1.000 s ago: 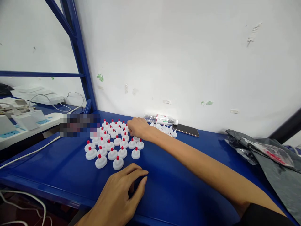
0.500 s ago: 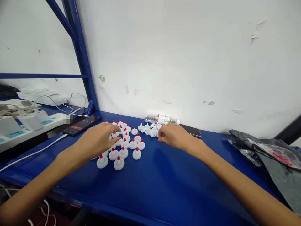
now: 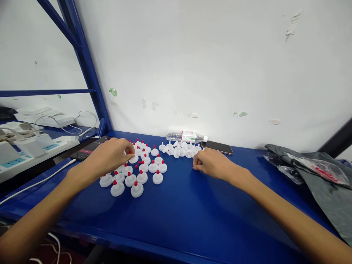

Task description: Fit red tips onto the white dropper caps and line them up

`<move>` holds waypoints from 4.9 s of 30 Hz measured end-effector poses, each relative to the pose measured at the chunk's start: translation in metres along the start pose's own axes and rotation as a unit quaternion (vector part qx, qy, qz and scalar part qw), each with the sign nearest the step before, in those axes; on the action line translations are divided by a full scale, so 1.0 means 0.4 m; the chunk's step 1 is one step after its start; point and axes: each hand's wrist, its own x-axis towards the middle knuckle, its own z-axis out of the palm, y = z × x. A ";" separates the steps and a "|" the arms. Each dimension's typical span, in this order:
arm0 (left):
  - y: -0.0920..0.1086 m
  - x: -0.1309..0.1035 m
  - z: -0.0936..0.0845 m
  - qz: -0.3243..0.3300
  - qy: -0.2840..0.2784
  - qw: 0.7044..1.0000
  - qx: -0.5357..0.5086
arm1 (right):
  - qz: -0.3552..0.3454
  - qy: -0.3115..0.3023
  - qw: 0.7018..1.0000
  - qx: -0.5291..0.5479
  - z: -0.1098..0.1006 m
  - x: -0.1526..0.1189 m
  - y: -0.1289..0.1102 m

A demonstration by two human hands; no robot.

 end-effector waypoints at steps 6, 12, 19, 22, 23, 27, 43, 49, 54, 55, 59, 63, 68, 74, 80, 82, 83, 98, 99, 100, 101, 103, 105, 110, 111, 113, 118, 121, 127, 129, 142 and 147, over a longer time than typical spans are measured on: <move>0.014 0.000 0.024 -0.009 -0.004 0.998 0.055 | 0.016 -0.006 1.000 -0.001 -0.003 -0.003 -0.014; 0.024 0.006 0.023 -0.010 -0.047 0.995 0.084 | 0.015 -0.004 1.000 -0.002 -0.001 -0.004 -0.016; 0.028 0.001 0.005 0.005 -0.083 0.994 0.077 | 0.021 -0.008 1.000 0.001 0.000 -0.005 -0.015; 0.030 -0.001 0.008 0.006 -0.089 0.994 0.066 | 0.023 -0.010 1.000 0.004 0.001 -0.004 -0.016; 0.031 -0.001 0.010 0.005 -0.090 0.994 0.062 | 0.023 -0.009 1.000 0.005 0.002 -0.004 -0.015; 0.031 0.002 0.019 -0.002 -0.079 0.996 0.041 | 0.022 -0.005 1.000 0.008 0.008 -0.006 -0.013; 0.191 -0.162 0.073 0.194 0.267 0.901 -0.280 | -0.087 -0.057 0.857 0.504 -0.041 -0.074 -0.185; 0.231 -0.194 0.161 0.223 0.362 0.857 -0.291 | -0.063 -0.138 0.796 0.586 -0.014 -0.096 -0.172; 0.226 -0.201 0.186 0.196 0.373 0.847 -0.324 | -0.067 -0.037 0.905 0.419 -0.023 -0.047 -0.125; 0.227 -0.203 0.190 0.191 0.367 0.843 -0.343 | -0.059 0.048 0.941 0.330 -0.017 -0.029 -0.117; 0.234 -0.214 0.192 0.165 0.295 0.840 -0.423 | -0.091 0.240 0.966 -0.011 0.038 0.054 -0.088; 0.240 -0.225 0.176 0.127 0.258 0.844 -0.452 | -0.130 0.221 0.962 -0.090 0.079 0.108 -0.072; 0.235 -0.230 0.169 0.083 0.260 0.837 -0.475 | -0.125 0.265 0.956 0.011 0.070 0.045 -0.108; 0.230 -0.235 0.161 0.035 0.273 0.797 -0.538 | -0.122 0.175 0.910 0.355 0.055 -0.130 -0.187; 0.243 -0.246 0.140 0.050 0.244 0.774 -0.582 | -0.091 0.138 0.864 0.475 0.086 -0.168 -0.188; 0.244 -0.246 0.133 0.034 0.214 0.758 -0.615 | -0.082 0.119 0.850 0.506 0.096 -0.161 -0.184; 0.245 -0.245 0.132 0.025 0.194 0.745 -0.637 | -0.079 0.109 0.845 0.518 0.100 -0.158 -0.183; 0.140 -0.284 0.056 0.081 0.216 0.852 -0.469 | -0.089 0.071 0.881 0.460 0.072 -0.146 -0.192; 0.098 -0.294 0.040 0.044 0.208 0.881 -0.423 | -0.081 0.103 0.900 0.417 0.063 -0.140 -0.194; 0.054 -0.303 0.028 -0.001 0.191 0.907 -0.376 | -0.079 0.134 0.917 0.367 0.053 -0.131 -0.197; 0.010 -0.311 0.021 -0.044 0.167 0.930 -0.325 | -0.082 0.162 0.931 0.318 0.041 -0.120 -0.202; -0.067 -0.318 0.019 -0.145 0.152 0.953 -0.218 | -0.104 0.210 0.945 0.227 0.016 -0.087 -0.210; -0.121 -0.314 0.027 -0.140 0.119 0.967 -0.175 | -0.133 0.250 0.949 0.135 -0.008 -0.039 -0.212; -0.160 -0.280 0.047 -0.104 -0.019 0.949 -0.298 | -0.114 0.212 0.968 -0.075 -0.031 0.106 -0.168; -0.162 -0.273 0.050 -0.107 -0.032 0.942 -0.316 | -0.108 0.199 0.971 -0.080 -0.027 0.130 -0.155; -0.165 -0.262 0.058 -0.109 -0.039 0.943 -0.311 | -0.111 0.180 0.974 -0.075 -0.012 0.167 -0.134; -0.168 -0.244 0.084 -0.099 -0.026 0.966 -0.237 | -0.149 0.163 0.973 -0.065 0.026 0.211 -0.120; -0.167 -0.237 0.093 -0.074 -0.005 0.977 -0.201 | -0.169 0.155 0.971 -0.063 0.025 0.222 -0.125; -0.161 -0.249 0.062 -0.097 0.064 0.980 -0.162 | -0.157 0.184 0.970 -0.031 -0.042 0.199 -0.118; -0.147 -0.262 0.050 -0.098 0.125 0.977 -0.140 | -0.157 0.192 0.968 0.043 -0.069 0.174 -0.124; 0.039 -0.278 0.051 0.096 0.412 0.888 -0.181 | -0.241 -0.030 0.850 0.468 -0.105 0.018 -0.371; -0.003 -0.285 0.029 0.011 0.417 0.893 -0.170 | -0.205 0.148 0.933 0.256 -0.106 0.092 -0.358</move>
